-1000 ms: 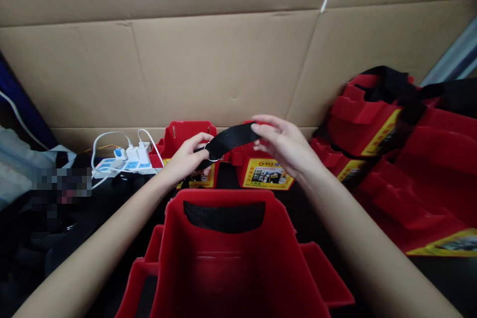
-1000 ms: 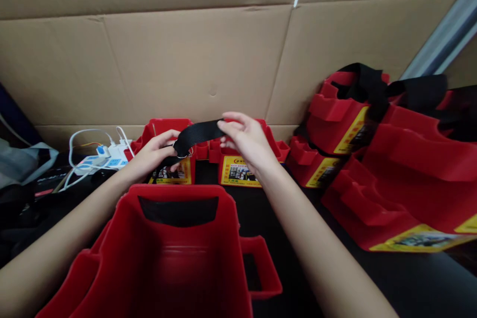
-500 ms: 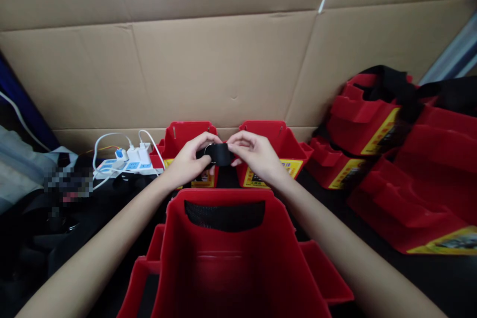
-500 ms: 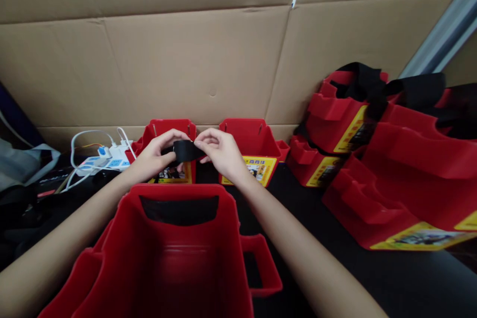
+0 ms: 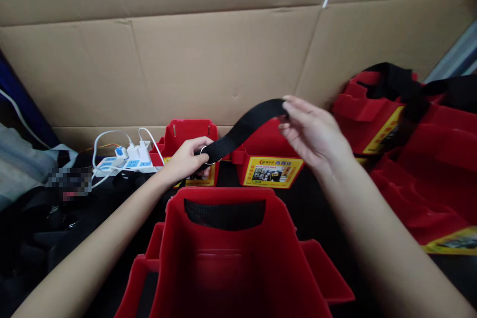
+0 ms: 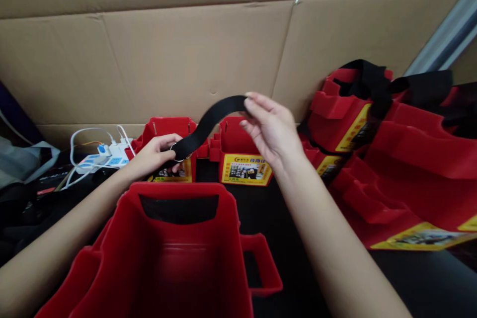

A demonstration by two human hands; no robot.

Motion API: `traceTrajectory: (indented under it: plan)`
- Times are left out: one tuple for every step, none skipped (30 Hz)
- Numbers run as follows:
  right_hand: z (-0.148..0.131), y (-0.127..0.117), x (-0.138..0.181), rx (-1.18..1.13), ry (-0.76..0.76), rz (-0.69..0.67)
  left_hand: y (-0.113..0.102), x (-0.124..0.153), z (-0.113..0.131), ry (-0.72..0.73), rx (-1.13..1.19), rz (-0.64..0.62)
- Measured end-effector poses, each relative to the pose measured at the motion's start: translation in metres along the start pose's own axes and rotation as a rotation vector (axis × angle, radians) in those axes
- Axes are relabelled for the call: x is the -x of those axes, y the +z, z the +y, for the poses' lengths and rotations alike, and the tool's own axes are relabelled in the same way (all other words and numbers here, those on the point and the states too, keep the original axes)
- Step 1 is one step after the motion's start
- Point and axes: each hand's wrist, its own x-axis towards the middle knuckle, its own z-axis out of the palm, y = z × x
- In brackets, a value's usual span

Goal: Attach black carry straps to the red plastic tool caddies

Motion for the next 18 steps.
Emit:
traceTrajectory:
  plan:
    - [0.004,0.003,0.003,0.007,0.082,-0.08,0.001,0.0,0.0,0.016,0.025,0.001]
    - [0.009,0.008,0.007,0.032,0.153,-0.163,0.002,0.001,0.001,0.031,0.05,0.001]
    - [0.015,0.013,0.012,0.073,0.194,-0.239,0.003,0.001,0.001,0.047,0.072,0.003]
    - [0.02,0.018,0.016,0.129,0.204,-0.301,0.004,0.002,0.001,0.064,0.087,0.004]
    - [0.025,0.023,0.021,0.195,0.194,-0.35,0.005,0.002,0.002,0.084,0.095,0.007]
    - [0.029,0.027,0.025,0.258,0.174,-0.386,0.006,0.003,0.002,0.11,0.095,0.013]
    - [0.033,0.031,0.028,0.31,0.156,-0.416,0.007,0.003,0.002,0.142,0.088,0.019]
    - [0.035,0.033,0.031,0.348,0.148,-0.446,0.008,0.004,0.002,0.172,0.077,0.025]
    - [0.037,0.035,0.033,0.369,0.15,-0.474,0.008,0.004,0.002,0.198,0.065,0.028]
    - [0.038,0.036,0.034,0.376,0.156,-0.495,0.009,0.005,0.002,0.215,0.056,0.027]
    - [0.039,0.036,0.034,0.375,0.156,-0.506,0.009,0.005,0.002,0.225,0.05,0.021]
    - [0.04,0.036,0.034,0.378,0.149,-0.512,0.009,0.005,0.002,0.23,0.042,0.012]
    - [0.041,0.036,0.034,0.39,0.138,-0.513,0.009,0.005,0.002,0.233,0.032,0.006]
    - [0.041,0.035,0.033,0.406,0.121,-0.511,0.01,0.005,0.002,0.236,0.016,0.003]
    - [0.042,0.035,0.033,0.429,0.103,-0.506,0.01,0.005,0.002,0.24,-0.005,-0.002]
    - [0.043,0.035,0.033,0.458,0.081,-0.497,0.01,0.004,0.001,0.242,-0.027,-0.011]
    - [0.044,0.034,0.033,0.487,0.062,-0.483,0.01,0.004,0.0,0.243,-0.046,-0.023]
    - [0.045,0.034,0.033,0.512,0.052,-0.468,0.01,0.003,-0.001,0.243,-0.06,-0.038]
